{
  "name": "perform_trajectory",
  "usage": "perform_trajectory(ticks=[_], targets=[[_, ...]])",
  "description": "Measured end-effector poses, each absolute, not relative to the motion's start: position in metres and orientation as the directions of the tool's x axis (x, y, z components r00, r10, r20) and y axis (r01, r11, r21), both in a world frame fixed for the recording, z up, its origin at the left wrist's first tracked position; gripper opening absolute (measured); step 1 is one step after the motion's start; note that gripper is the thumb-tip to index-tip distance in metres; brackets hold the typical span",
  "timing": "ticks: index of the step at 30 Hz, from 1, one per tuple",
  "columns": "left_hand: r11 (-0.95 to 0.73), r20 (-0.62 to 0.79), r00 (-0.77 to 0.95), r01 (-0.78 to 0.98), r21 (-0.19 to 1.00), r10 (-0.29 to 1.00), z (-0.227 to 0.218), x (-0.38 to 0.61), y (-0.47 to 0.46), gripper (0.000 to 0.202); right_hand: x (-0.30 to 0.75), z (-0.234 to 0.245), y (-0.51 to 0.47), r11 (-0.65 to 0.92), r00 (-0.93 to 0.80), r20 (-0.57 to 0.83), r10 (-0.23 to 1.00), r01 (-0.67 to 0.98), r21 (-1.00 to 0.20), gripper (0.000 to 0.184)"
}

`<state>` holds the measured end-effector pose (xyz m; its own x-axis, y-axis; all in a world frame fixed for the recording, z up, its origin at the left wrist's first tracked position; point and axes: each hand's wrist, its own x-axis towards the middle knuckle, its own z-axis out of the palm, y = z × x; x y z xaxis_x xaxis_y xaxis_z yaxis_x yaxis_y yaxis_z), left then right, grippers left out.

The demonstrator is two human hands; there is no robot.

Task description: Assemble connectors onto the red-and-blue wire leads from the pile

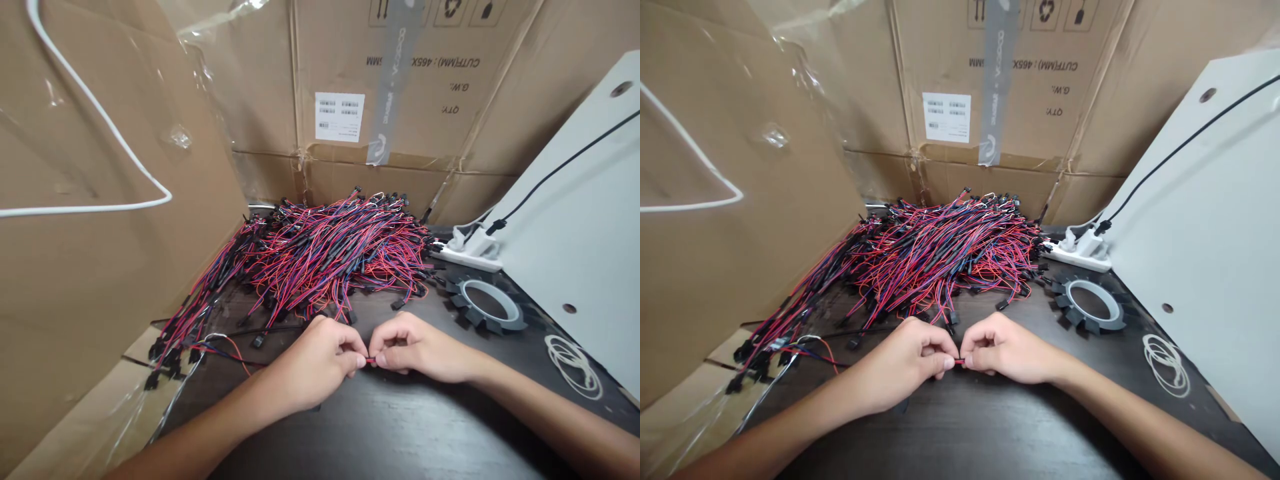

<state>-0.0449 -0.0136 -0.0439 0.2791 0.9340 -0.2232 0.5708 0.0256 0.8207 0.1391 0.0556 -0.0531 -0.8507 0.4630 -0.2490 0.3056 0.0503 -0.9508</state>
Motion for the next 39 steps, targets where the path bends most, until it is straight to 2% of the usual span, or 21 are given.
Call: perform_trajectory(ticks=[5,9,13,17,22,25,34,39], targets=[[-0.013,-0.188,0.266,0.607,0.794,0.945,-0.0389,-0.0429,-0.0152,0.017,0.1381,-0.0509,0.052,0.146,-0.86,-0.203,0.469,0.302,-0.942,0.015],[0.005,-0.19,0.257,0.581,0.814,0.948,-0.0388,-0.0413,-0.0139,0.016,0.138,-0.0495,0.0498,0.295,-0.863,-0.153,0.482,0.324,-0.899,0.015],[0.125,-0.279,0.248,0.497,0.859,0.928,-0.044,-0.0411,-0.0138,0.012,0.1388,-0.0493,0.0485,0.461,-0.873,-0.102,0.478,0.348,-0.816,0.02],[0.28,-0.391,0.263,0.375,0.884,0.882,-0.0469,-0.0401,-0.0137,0.009,0.1393,-0.0505,0.0478,0.531,-0.889,-0.041,0.457,0.309,-0.789,0.021],[0.377,-0.451,0.282,0.279,0.883,0.847,-0.0454,-0.0389,-0.0121,0.006,0.1395,-0.0518,0.0491,0.553,-0.916,-0.005,0.401,0.246,-0.796,0.022],[0.369,-0.437,0.279,0.265,0.891,0.855,-0.046,-0.0403,-0.0122,0.006,0.1398,-0.052,0.0497,0.545,-0.911,-0.01,0.412,0.255,-0.799,0.022],[0.289,-0.411,0.29,0.382,0.878,0.864,-0.0461,-0.0455,-0.0124,0.014,0.1395,-0.0496,0.0471,0.546,-0.878,-0.048,0.477,0.339,-0.767,0.02],[0.242,-0.405,0.288,0.468,0.85,0.868,-0.0418,-0.0453,-0.0118,0.013,0.1377,-0.0504,0.047,0.431,-0.848,-0.112,0.519,0.372,-0.822,0.016]])
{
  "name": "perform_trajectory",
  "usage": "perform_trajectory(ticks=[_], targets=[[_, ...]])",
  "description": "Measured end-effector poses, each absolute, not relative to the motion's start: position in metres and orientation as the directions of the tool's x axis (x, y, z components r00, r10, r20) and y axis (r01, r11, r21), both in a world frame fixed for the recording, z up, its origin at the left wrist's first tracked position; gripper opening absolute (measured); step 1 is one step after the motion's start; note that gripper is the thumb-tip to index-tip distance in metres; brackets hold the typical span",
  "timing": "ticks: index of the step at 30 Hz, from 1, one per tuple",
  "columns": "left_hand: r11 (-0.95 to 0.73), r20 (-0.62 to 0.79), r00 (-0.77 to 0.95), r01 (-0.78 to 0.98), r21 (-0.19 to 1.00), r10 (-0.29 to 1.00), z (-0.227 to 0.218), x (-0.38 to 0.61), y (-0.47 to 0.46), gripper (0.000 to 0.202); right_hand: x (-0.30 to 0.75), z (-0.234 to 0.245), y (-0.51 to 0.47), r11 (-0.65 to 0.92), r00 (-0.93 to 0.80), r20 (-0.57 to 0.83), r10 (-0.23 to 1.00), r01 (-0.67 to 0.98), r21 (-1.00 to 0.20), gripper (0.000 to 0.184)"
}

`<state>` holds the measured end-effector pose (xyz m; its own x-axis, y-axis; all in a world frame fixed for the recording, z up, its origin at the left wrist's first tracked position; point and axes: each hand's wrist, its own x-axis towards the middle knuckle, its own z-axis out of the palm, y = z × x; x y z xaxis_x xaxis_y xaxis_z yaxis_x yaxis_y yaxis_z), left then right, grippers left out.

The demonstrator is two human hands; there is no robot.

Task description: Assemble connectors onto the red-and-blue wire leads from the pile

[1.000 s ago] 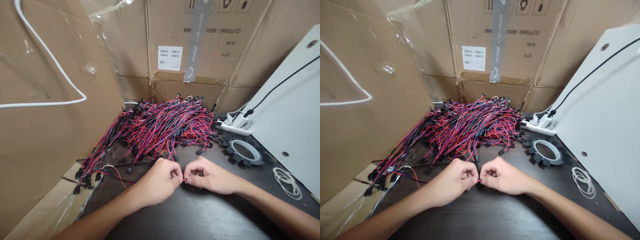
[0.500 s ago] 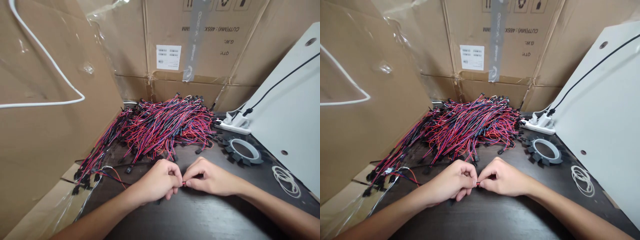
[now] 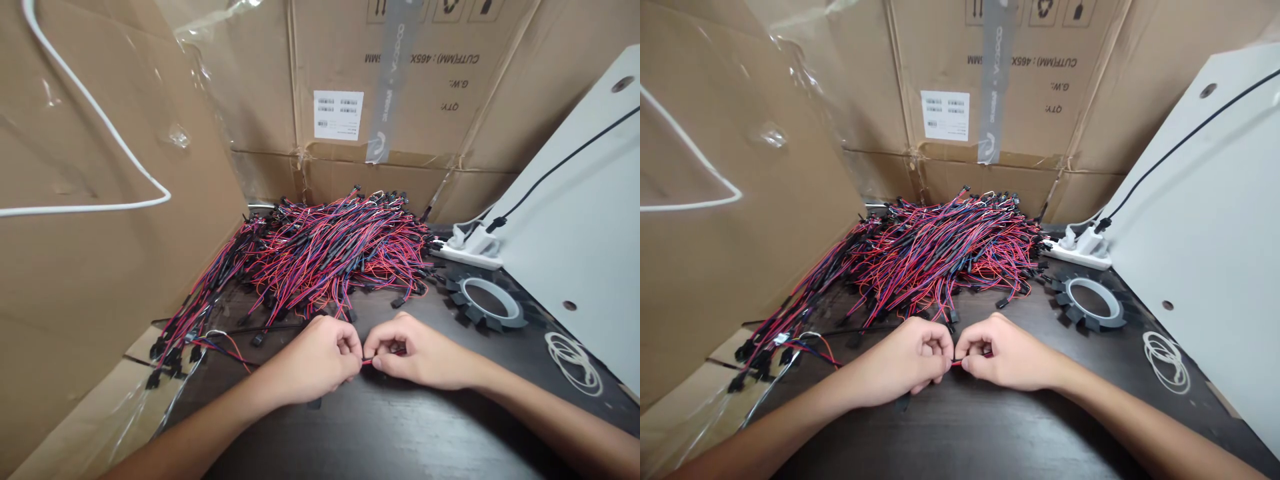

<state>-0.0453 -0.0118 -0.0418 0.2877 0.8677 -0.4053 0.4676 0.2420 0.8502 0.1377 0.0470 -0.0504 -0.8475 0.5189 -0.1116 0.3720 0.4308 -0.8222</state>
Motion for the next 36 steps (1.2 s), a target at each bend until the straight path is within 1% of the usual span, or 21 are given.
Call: perform_trajectory(ticks=[3,8,11,15,21,26,32,36], targets=[[0.218,-0.391,0.283,0.492,0.843,0.876,-0.0383,-0.0434,-0.0122,0.012,0.1373,-0.0513,0.0467,0.358,-0.838,-0.137,0.528,0.366,-0.859,0.012],[0.051,-0.246,0.276,0.562,0.825,0.929,-0.0365,-0.0405,-0.0138,0.009,0.1371,-0.05,0.0466,0.292,-0.834,-0.162,0.527,0.357,-0.887,0.006],[0.023,-0.223,0.294,0.557,0.83,0.929,-0.0377,-0.0408,-0.0146,0.012,0.1375,-0.0501,0.047,0.271,-0.834,-0.17,0.525,0.353,-0.895,0.006],[0.077,-0.286,0.313,0.543,0.836,0.906,-0.0397,-0.042,-0.0149,0.014,0.1381,-0.0522,0.0468,0.284,-0.835,-0.171,0.523,0.36,-0.889,0.007],[0.189,-0.361,0.305,0.473,0.86,0.882,-0.0442,-0.0417,-0.0137,0.013,0.1365,-0.0537,0.0448,0.268,-0.837,-0.168,0.521,0.348,-0.899,0.006],[0.247,-0.389,0.319,0.407,0.88,0.864,-0.0426,-0.041,-0.0125,0.009,0.1364,-0.0534,0.0453,0.198,-0.837,-0.204,0.508,0.345,-0.918,0.006],[0.276,-0.404,0.307,0.387,0.88,0.862,-0.038,-0.0436,-0.0129,0.004,0.1365,-0.0482,0.0466,0.072,-0.826,-0.247,0.506,0.326,-0.943,0.003],[0.28,-0.406,0.371,0.348,0.895,0.835,-0.0367,-0.0467,-0.0131,0.003,0.1357,-0.0471,0.0478,0.005,-0.836,-0.25,0.489,0.289,-0.957,0.008]])
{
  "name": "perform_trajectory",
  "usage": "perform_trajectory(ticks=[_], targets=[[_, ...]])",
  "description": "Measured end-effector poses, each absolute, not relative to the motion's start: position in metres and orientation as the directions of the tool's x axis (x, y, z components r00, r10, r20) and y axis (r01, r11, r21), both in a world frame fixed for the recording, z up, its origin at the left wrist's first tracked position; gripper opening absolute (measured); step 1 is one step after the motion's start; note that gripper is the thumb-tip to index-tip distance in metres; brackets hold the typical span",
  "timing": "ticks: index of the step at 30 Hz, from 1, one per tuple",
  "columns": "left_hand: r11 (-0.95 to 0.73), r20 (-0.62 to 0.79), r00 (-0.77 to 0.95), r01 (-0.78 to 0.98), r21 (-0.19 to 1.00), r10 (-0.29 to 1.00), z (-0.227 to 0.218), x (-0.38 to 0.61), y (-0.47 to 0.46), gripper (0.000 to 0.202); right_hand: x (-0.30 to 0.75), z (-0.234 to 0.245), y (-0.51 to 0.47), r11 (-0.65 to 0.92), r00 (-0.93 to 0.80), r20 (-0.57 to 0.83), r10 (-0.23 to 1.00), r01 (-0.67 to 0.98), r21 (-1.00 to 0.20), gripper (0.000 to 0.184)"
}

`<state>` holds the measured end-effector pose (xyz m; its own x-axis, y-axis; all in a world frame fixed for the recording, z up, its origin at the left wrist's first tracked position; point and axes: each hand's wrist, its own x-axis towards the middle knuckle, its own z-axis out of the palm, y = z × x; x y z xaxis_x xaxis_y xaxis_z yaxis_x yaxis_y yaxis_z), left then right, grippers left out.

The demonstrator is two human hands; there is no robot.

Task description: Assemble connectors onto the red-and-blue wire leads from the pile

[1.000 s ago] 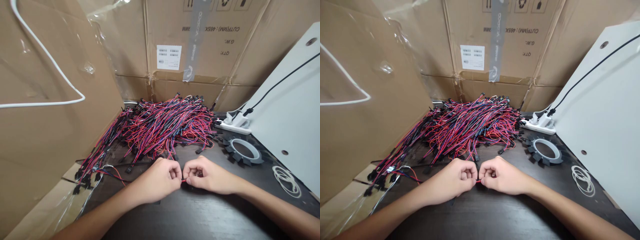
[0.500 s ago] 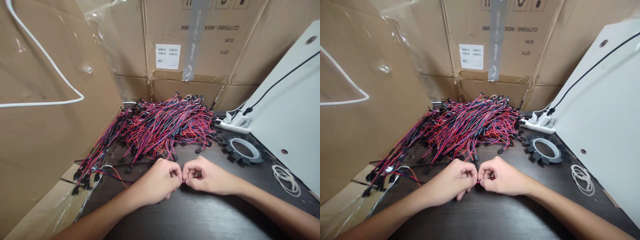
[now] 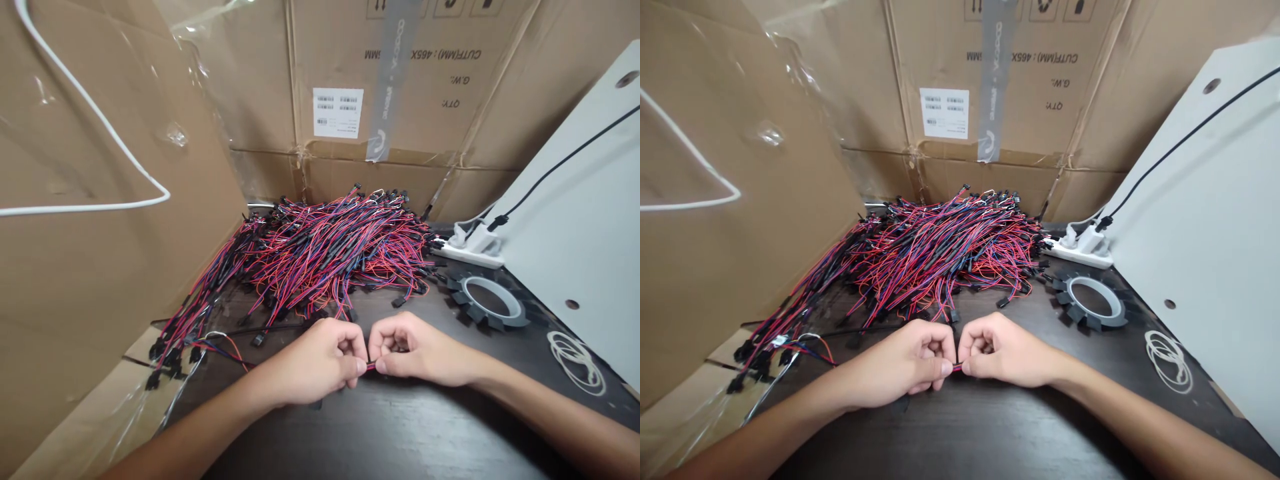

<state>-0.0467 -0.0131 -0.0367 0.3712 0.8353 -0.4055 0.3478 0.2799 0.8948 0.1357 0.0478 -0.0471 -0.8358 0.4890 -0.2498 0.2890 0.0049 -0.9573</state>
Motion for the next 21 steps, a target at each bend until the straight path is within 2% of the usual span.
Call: perform_trajectory(ticks=[6,14,21], targets=[[0.308,-0.424,0.38,0.331,0.892,0.822,-0.0356,-0.0474,-0.014,0.01,0.1368,-0.0505,0.0519,-0.056,-0.833,-0.269,0.484,0.277,-0.959,0.016],[0.2,-0.4,0.372,0.473,0.858,0.838,-0.0357,-0.0477,-0.0124,0.019,0.1369,-0.0512,0.0513,0.002,-0.848,-0.22,0.482,0.252,-0.968,0.018],[0.18,-0.387,0.365,0.489,0.854,0.847,-0.0342,-0.0475,-0.0118,0.019,0.138,-0.0528,0.0532,0.012,-0.863,-0.206,0.461,0.238,-0.971,0.022]])
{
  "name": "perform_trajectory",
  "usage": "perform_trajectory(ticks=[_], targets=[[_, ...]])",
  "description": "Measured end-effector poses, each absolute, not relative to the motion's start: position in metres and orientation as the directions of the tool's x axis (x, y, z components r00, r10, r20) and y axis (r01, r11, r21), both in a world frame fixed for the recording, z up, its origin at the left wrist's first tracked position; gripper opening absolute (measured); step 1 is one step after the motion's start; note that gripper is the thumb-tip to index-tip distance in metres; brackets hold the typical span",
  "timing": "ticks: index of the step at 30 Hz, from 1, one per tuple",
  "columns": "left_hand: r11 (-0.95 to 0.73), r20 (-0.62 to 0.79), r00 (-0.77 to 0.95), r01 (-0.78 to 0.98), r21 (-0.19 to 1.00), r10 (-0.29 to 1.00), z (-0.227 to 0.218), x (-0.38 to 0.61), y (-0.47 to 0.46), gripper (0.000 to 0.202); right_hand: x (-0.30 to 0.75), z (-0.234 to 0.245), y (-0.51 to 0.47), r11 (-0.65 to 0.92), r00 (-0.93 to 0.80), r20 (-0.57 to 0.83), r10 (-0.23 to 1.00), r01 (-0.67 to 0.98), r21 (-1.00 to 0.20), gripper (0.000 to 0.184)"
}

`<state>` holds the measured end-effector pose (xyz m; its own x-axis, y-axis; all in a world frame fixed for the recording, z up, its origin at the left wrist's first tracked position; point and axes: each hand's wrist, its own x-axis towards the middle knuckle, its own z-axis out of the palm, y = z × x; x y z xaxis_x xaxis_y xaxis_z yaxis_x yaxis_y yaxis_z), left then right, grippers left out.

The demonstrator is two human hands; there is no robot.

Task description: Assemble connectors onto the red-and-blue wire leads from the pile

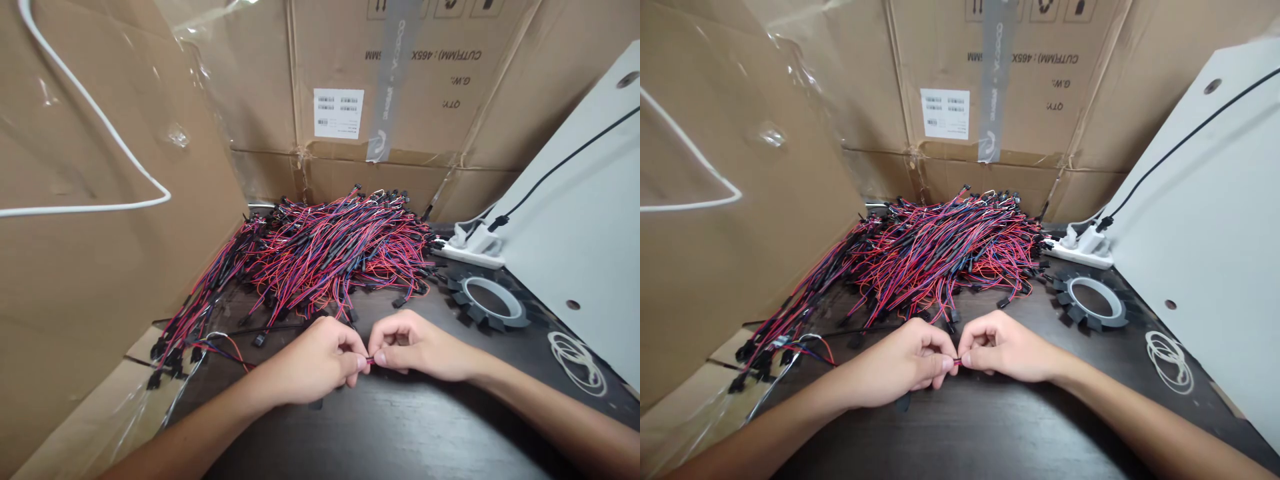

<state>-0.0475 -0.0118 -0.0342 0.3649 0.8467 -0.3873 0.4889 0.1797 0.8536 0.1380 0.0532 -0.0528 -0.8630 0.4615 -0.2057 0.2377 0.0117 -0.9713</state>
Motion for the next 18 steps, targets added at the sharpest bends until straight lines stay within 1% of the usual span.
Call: perform_trajectory(ticks=[10,18], targets=[[0.193,-0.385,0.358,0.47,0.861,0.851,-0.035,-0.0473,-0.0121,0.02,0.1371,-0.0505,0.053,0.004,-0.876,-0.228,0.426,0.254,-0.967,0.017],[0.153,-0.317,0.3,0.464,0.873,0.9,-0.0369,-0.0457,-0.0111,0.018,0.1379,-0.0537,0.0551,0.044,-0.877,-0.211,0.432,0.254,-0.966,0.015]])
